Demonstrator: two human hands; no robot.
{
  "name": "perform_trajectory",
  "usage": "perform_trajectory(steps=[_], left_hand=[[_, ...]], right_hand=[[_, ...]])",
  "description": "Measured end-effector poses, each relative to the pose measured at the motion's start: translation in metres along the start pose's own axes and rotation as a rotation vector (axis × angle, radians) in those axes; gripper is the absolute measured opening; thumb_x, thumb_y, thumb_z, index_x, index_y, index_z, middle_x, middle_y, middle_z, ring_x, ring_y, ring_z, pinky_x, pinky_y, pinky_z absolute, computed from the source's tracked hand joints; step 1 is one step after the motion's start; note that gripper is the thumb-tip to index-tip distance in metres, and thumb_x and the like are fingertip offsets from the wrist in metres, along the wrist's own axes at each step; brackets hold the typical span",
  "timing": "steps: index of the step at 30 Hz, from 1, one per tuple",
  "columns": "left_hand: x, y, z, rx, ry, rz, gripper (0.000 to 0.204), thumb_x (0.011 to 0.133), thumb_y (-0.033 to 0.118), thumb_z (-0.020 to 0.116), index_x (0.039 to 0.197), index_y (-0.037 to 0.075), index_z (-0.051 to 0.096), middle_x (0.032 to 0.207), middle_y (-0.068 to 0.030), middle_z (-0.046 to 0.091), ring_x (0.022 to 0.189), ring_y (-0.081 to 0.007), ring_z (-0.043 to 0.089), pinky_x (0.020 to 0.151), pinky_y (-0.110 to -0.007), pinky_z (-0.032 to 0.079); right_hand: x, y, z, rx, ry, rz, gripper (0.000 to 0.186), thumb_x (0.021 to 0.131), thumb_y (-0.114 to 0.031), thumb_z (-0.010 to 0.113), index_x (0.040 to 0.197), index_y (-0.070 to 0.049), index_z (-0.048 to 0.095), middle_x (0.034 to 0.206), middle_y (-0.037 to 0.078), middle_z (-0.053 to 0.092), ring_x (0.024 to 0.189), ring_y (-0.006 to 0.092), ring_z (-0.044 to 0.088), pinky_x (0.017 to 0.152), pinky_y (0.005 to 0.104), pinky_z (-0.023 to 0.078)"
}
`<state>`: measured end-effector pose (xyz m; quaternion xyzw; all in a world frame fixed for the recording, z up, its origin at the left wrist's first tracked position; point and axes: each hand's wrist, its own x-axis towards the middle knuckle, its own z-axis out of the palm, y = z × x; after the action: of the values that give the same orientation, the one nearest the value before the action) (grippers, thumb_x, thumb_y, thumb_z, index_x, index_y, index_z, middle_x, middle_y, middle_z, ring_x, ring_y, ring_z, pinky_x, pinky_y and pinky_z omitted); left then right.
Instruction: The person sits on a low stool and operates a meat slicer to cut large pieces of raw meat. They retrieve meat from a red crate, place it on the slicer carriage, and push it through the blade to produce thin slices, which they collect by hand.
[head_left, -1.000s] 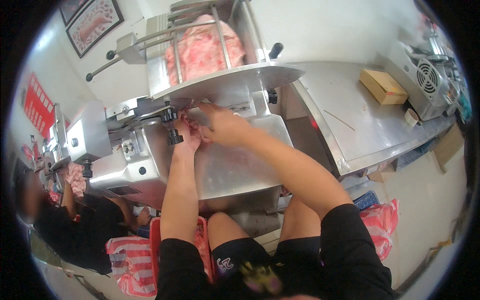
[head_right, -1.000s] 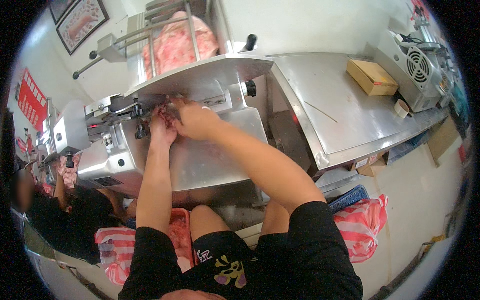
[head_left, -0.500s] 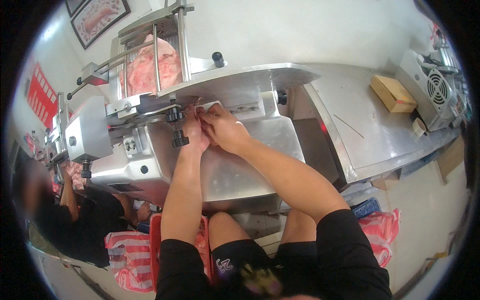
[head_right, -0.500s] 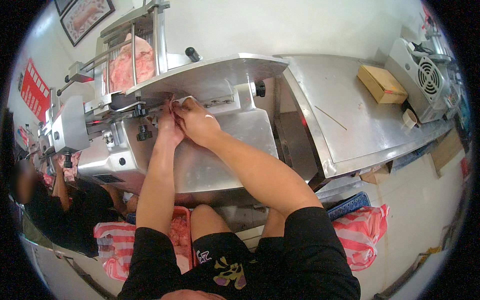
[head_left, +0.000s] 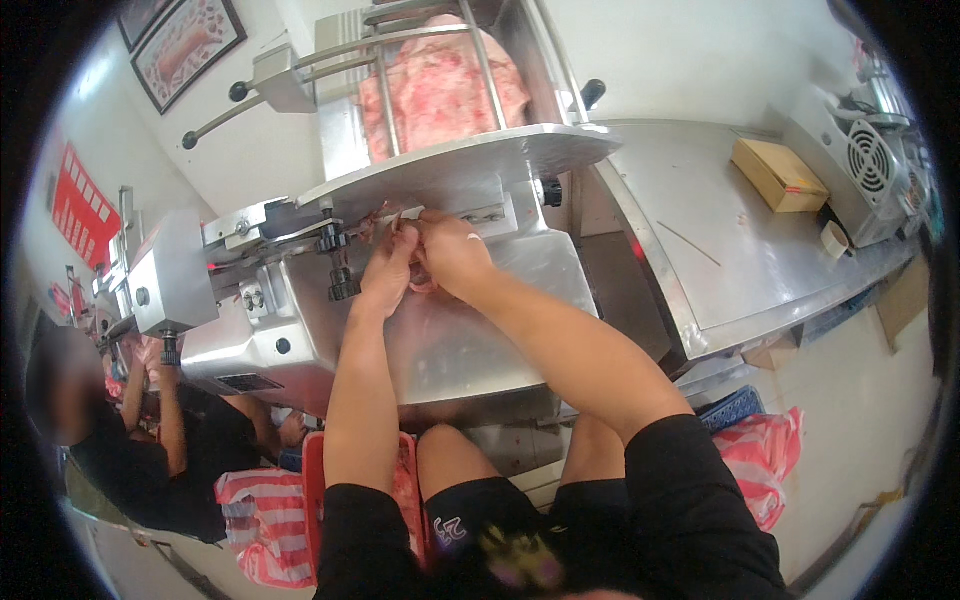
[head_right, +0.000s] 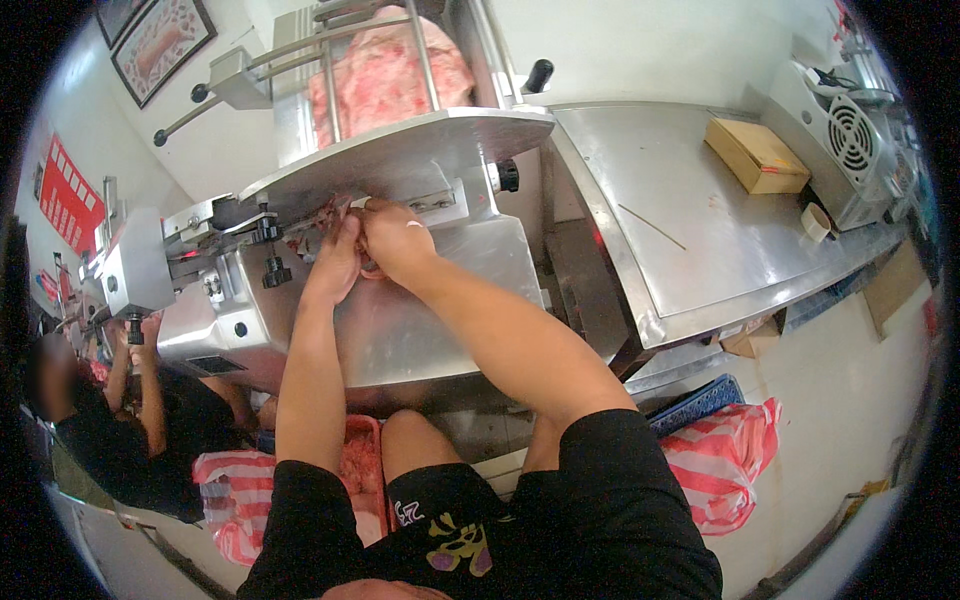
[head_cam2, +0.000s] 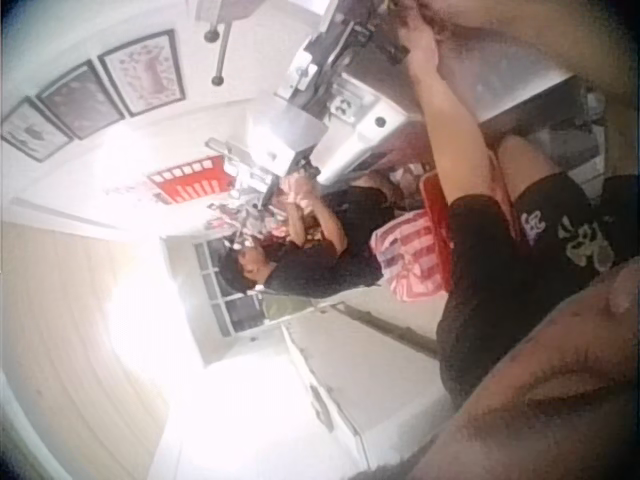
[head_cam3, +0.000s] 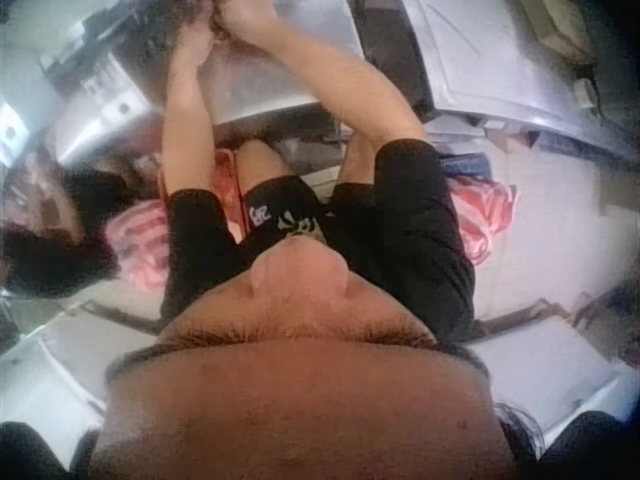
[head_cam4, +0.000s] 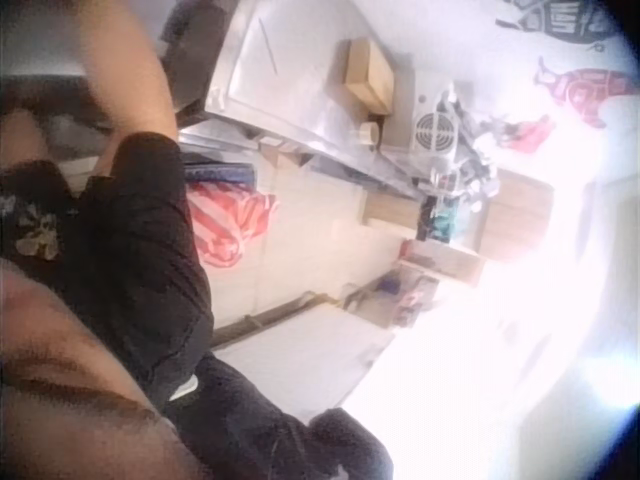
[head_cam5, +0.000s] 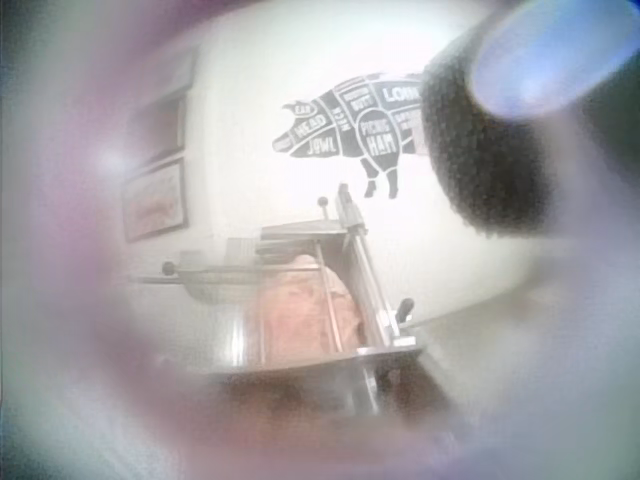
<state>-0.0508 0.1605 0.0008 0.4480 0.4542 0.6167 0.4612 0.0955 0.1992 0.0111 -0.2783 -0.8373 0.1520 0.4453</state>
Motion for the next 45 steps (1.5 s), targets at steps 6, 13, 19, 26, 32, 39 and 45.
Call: perform_trajectory(steps=[6,13,19,26,32,39,45], left_hand=[[0.008,0.009,-0.026,-0.181,-0.018,0.003,0.028,0.107,0.021,0.056,0.133,0.010,0.055,0.124,-0.0030,0.064,0.112,-0.0175,0.060,0.096,-0.036,0.051],[0.020,-0.002,-0.030,-0.298,0.077,0.112,0.015,0.109,0.018,0.050,0.117,0.011,0.060,0.114,-0.0042,0.065,0.100,-0.0177,0.064,0.087,-0.035,0.053],[0.016,0.003,-0.016,-0.354,0.133,0.004,0.017,0.108,0.029,0.056,0.110,0.012,0.061,0.104,-0.0032,0.065,0.099,-0.0175,0.064,0.086,-0.034,0.053],[0.013,0.003,-0.015,-0.259,0.242,0.075,0.011,0.108,0.027,0.053,0.106,0.019,0.059,0.081,0.0019,0.051,0.073,-0.0129,0.053,0.060,-0.031,0.047],[0.009,0.006,-0.022,-0.128,0.196,0.041,0.007,0.107,0.023,0.054,0.101,0.019,0.056,0.073,0.0047,0.043,0.067,-0.0100,0.046,0.059,-0.026,0.042],[0.017,-0.002,-0.023,-0.302,0.300,0.130,0.009,0.106,0.021,0.056,0.099,0.015,0.057,0.106,-0.0023,0.069,0.103,-0.0199,0.067,0.086,-0.033,0.054],[0.022,-0.004,-0.026,-0.498,0.137,0.197,0.002,0.102,0.011,0.059,0.102,0.008,0.059,0.119,-0.0117,0.070,0.115,-0.0257,0.067,0.098,-0.036,0.055]], right_hand=[[-0.002,-0.006,0.003,0.164,0.001,-0.002,0.040,0.089,-0.019,0.069,0.126,-0.005,0.064,0.108,0.022,0.065,0.099,0.0431,0.064,0.085,0.0480,0.053],[-0.007,-0.011,-0.001,0.192,0.021,-0.046,0.054,0.092,-0.021,0.068,0.141,-0.003,0.054,0.135,0.024,0.058,0.121,0.0428,0.059,0.102,0.0469,0.051],[-0.007,-0.007,0.006,0.289,-0.037,-0.062,0.031,0.090,-0.001,0.063,0.121,-0.001,0.069,0.119,0.017,0.063,0.106,0.0377,0.064,0.091,0.0440,0.055],[-0.006,-0.004,0.002,0.239,-0.178,-0.154,0.024,0.089,-0.006,0.064,0.111,0.001,0.072,0.117,0.017,0.064,0.104,0.0374,0.065,0.089,0.0449,0.054],[-0.011,0.012,-0.017,0.102,-0.244,-0.066,0.041,0.091,-0.025,0.067,0.126,-0.004,0.067,0.131,0.022,0.061,0.118,0.0412,0.059,0.102,0.0469,0.049],[-0.031,0.011,-0.004,-0.028,-0.469,-0.229,0.053,0.095,-0.030,0.065,0.140,-0.003,0.055,0.146,0.027,0.051,0.133,0.0451,0.051,0.109,0.0482,0.045],[-0.026,0.021,0.018,-0.118,-0.393,-0.373,0.049,0.099,-0.031,0.054,0.143,-0.008,0.054,0.148,0.025,0.051,0.137,0.0429,0.049,0.115,0.0502,0.040]])
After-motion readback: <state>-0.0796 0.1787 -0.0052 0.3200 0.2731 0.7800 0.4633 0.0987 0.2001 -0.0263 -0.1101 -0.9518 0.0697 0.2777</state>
